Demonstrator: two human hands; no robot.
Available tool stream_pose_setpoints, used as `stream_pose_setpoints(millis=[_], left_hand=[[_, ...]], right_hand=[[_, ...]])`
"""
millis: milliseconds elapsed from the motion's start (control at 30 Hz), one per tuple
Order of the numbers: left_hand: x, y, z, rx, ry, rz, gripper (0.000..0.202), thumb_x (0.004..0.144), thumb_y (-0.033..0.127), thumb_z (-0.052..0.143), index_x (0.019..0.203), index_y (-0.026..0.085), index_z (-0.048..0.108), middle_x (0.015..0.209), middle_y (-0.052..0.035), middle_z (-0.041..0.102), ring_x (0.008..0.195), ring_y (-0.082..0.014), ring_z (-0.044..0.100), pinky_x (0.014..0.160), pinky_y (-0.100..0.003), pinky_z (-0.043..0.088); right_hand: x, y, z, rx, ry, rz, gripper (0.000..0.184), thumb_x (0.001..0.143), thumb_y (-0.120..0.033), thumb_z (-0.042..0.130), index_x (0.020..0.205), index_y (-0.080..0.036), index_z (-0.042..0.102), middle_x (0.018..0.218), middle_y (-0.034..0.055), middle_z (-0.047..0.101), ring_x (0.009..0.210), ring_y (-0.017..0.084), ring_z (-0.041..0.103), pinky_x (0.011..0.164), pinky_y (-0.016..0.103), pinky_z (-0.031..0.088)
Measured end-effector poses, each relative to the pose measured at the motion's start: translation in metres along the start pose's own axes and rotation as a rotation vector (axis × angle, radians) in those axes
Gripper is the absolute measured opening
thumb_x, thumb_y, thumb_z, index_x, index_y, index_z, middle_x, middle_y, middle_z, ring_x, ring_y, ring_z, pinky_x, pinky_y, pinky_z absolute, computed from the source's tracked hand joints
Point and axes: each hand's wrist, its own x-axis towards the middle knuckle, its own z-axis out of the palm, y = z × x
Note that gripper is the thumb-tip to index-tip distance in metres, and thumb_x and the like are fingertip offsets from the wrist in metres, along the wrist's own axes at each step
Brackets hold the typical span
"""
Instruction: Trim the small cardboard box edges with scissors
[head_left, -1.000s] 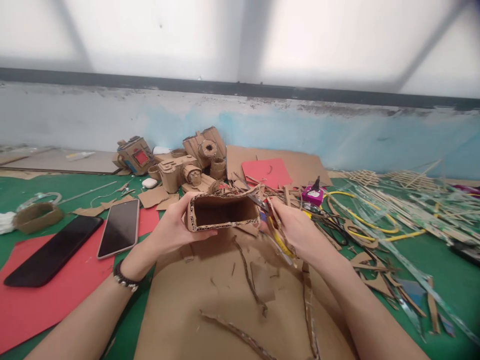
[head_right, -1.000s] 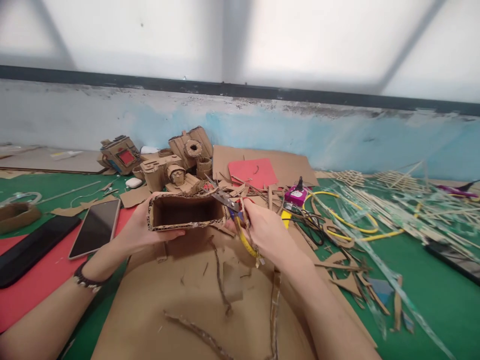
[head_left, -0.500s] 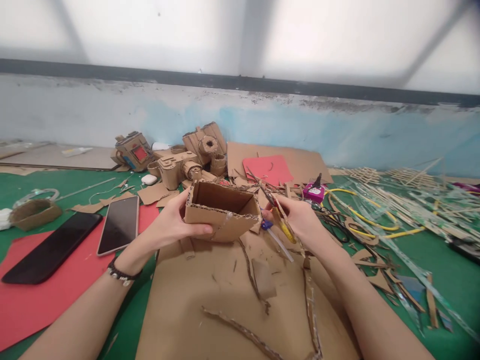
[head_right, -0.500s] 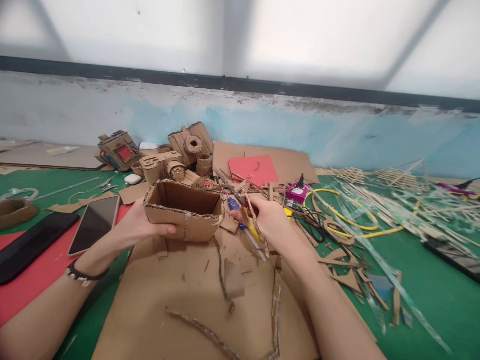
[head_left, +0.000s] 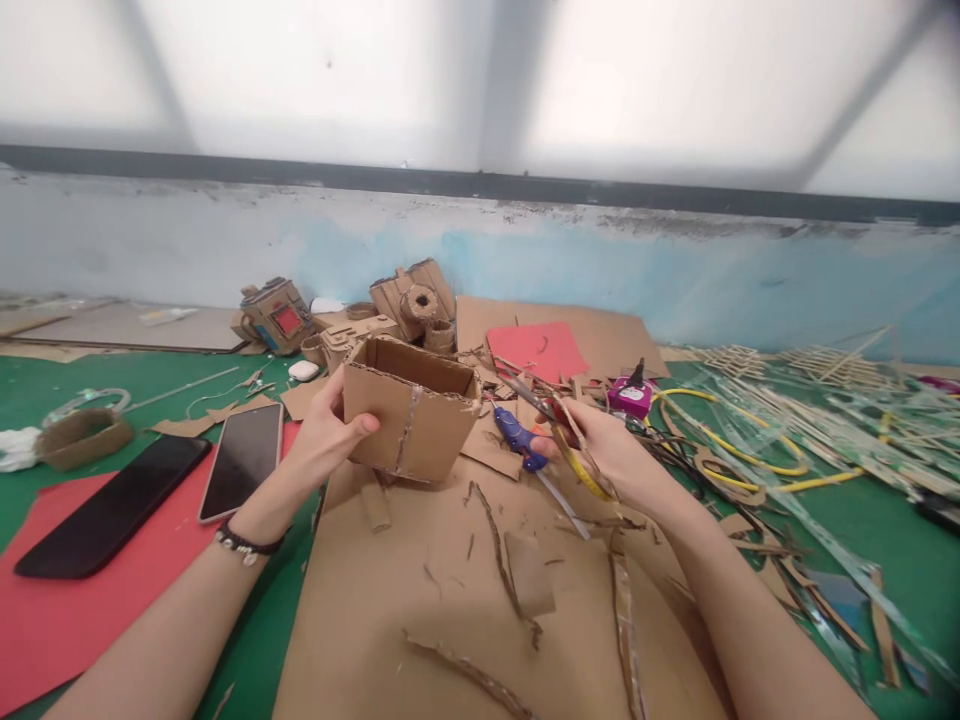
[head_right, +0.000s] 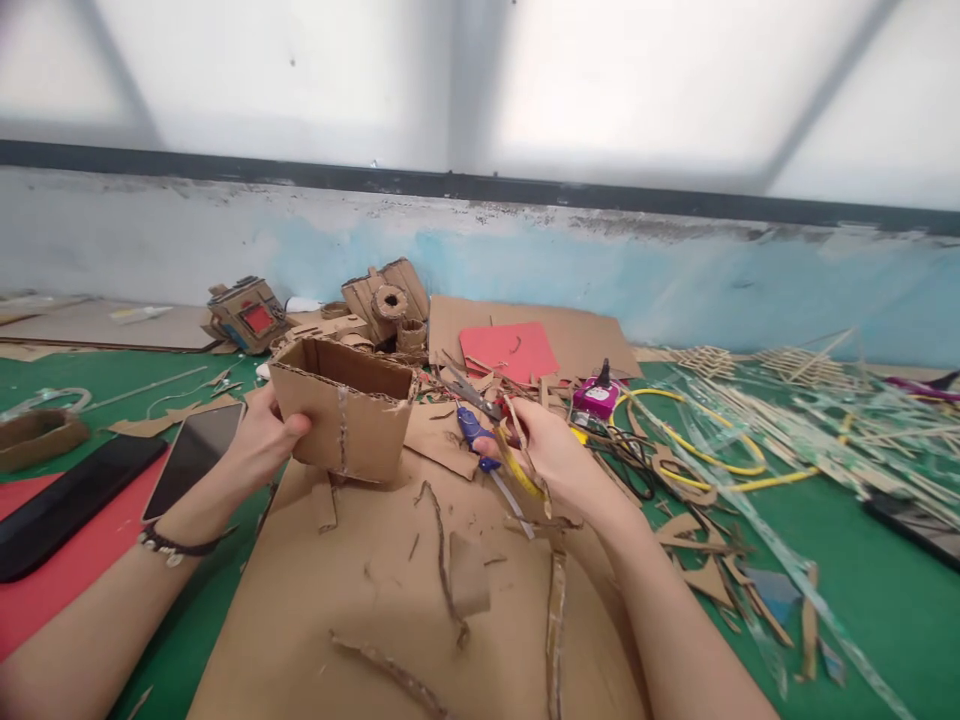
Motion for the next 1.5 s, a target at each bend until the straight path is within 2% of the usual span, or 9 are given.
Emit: stream_pose_setpoints(millis=[133,300,500,700,900,1067,1167,1333,1500], left_hand=[[-0.002,0.003,0.001,-0.018,-0.056,-0.031,0.114,0.051,0.098,0.084,0.129,0.014,0.074,0.108,-0.0165,0.082,0.112,-0.0411,0.075,0.083,-0.039,0.066],[-0.005,0.005,0.007,-0.036,-0.186,-0.005,0.11,0.052,0.092,0.089,0.13,0.016,0.078,0.119,-0.0162,0.083,0.114,-0.0419,0.076,0.085,-0.039,0.067],[-0.009,0.007,0.007,0.069,-0.172,0.083,0.119,0.056,0.088,0.091,0.149,0.016,0.071,0.139,-0.0179,0.079,0.128,-0.0457,0.073,0.101,-0.048,0.066],[-0.013,0.015,0.01,0.155,-0.239,0.28,0.109,0.064,0.08,0.092,0.153,0.021,0.069,0.147,-0.0157,0.076,0.135,-0.0431,0.072,0.117,-0.048,0.058],[-0.014,0.015,0.008,0.184,-0.25,0.349,0.106,0.067,0.077,0.093,0.154,0.022,0.069,0.145,-0.0149,0.077,0.131,-0.0412,0.075,0.114,-0.045,0.061],[-0.013,0.017,0.01,0.167,-0.25,0.342,0.105,0.066,0.078,0.092,0.151,0.021,0.071,0.146,-0.0153,0.076,0.134,-0.0411,0.073,0.117,-0.046,0.058],[-0.012,0.017,0.011,0.166,-0.24,0.319,0.102,0.065,0.08,0.091,0.147,0.022,0.073,0.142,-0.015,0.078,0.131,-0.0412,0.075,0.114,-0.047,0.06],[-0.015,0.018,0.01,0.195,-0.216,0.282,0.1,0.063,0.083,0.091,0.139,0.02,0.075,0.129,-0.0142,0.083,0.118,-0.0381,0.079,0.104,-0.045,0.064],[-0.018,0.021,0.014,0.168,-0.264,0.266,0.096,0.065,0.079,0.093,0.14,0.022,0.074,0.13,-0.0148,0.082,0.116,-0.0365,0.079,0.099,-0.042,0.065]], right_hand=[[-0.004,-0.008,0.003,0.014,-0.076,-0.035,0.046,0.087,-0.067,0.075,0.089,-0.024,0.059,0.085,-0.0001,0.061,0.077,0.02,0.055,0.07,0.032,0.046],[-0.009,-0.024,0.004,-0.003,-0.115,-0.074,0.044,0.09,-0.066,0.072,0.091,-0.023,0.065,0.091,0.0037,0.07,0.081,0.022,0.061,0.073,0.032,0.049],[-0.016,-0.034,0.0,-0.168,-0.025,-0.088,0.034,0.094,-0.056,0.071,0.088,-0.022,0.068,0.087,0.0057,0.073,0.075,0.021,0.061,0.069,0.031,0.047],[-0.027,-0.045,0.001,-0.251,0.039,-0.162,0.011,0.096,-0.027,0.06,0.094,-0.022,0.07,0.097,0.0091,0.076,0.086,0.024,0.066,0.075,0.03,0.048],[-0.03,-0.04,0.003,-0.414,0.15,-0.229,0.029,0.083,-0.005,0.048,0.097,-0.021,0.068,0.094,0.0085,0.076,0.082,0.022,0.066,0.072,0.028,0.044],[-0.03,-0.037,0.0,-0.557,0.215,-0.291,0.02,0.079,-0.006,0.05,0.08,-0.023,0.06,0.073,0.0035,0.068,0.065,0.019,0.058,0.062,0.028,0.032],[-0.031,-0.038,-0.001,-0.6,0.218,-0.282,0.016,0.081,-0.009,0.051,0.076,-0.023,0.057,0.068,0.0028,0.067,0.059,0.019,0.055,0.059,0.029,0.028],[-0.031,-0.041,0.001,-0.559,0.179,-0.279,0.022,0.084,-0.007,0.046,0.089,-0.022,0.061,0.085,0.0066,0.075,0.073,0.022,0.066,0.065,0.028,0.035],[-0.032,-0.046,0.002,-0.572,0.189,-0.291,0.025,0.08,-0.005,0.043,0.089,-0.022,0.059,0.083,0.008,0.071,0.073,0.022,0.063,0.065,0.028,0.037]])
